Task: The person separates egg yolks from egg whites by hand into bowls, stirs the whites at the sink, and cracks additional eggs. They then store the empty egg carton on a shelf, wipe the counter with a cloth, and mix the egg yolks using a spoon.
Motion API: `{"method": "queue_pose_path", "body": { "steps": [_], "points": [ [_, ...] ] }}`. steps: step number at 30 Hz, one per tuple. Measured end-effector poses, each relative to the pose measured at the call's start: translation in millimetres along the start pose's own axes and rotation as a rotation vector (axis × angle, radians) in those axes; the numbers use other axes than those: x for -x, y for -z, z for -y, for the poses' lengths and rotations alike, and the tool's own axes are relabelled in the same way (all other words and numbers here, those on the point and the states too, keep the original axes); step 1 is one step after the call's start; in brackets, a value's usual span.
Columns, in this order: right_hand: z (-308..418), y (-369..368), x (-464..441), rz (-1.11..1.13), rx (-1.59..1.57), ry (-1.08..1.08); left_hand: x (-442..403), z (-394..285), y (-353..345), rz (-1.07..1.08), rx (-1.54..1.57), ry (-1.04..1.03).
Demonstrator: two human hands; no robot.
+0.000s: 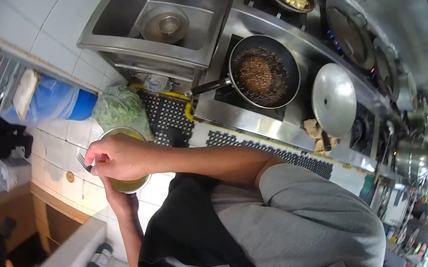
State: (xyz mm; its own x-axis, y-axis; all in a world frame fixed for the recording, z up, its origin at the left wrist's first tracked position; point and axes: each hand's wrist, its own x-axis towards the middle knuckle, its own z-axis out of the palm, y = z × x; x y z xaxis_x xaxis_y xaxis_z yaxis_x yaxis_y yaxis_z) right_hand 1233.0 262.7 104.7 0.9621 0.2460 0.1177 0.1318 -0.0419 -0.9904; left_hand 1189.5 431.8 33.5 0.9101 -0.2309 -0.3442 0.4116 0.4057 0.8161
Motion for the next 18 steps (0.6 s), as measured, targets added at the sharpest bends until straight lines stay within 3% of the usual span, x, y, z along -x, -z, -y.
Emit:
{"method": "queue_pose_path", "body": {
  "steps": [2,3,10,12,15,16,18],
  "points": [
    [-3,12,-34,-0.027,-0.078,0.001,-34,-11,7,-0.102,-0.019,0.024],
    [-3,21,-53,-0.053,-0.070,-0.009,-52,-21,3,-0.054,-0.087,-0.035],
    [-23,87,-159,-0.313,-0.046,0.094,-166,-87,0,0.046,-0.044,0.137],
    [-27,122,-177,-0.347,-0.139,-0.075,-203,-96,-7,0.056,-0.066,0.120],
    [-22,175,-194,-0.575,-0.162,-0.148,-255,-124,-5,0.299,-0.775,-0.063],
    [-22,195,-195,-0.618,-0.123,-0.139,-263,-133,-41,0.161,-0.224,0.177],
    [-37,226,-199,-0.791,-0.308,-0.157,-301,-137,-47,0.230,-0.207,0.183]
  ]
}}
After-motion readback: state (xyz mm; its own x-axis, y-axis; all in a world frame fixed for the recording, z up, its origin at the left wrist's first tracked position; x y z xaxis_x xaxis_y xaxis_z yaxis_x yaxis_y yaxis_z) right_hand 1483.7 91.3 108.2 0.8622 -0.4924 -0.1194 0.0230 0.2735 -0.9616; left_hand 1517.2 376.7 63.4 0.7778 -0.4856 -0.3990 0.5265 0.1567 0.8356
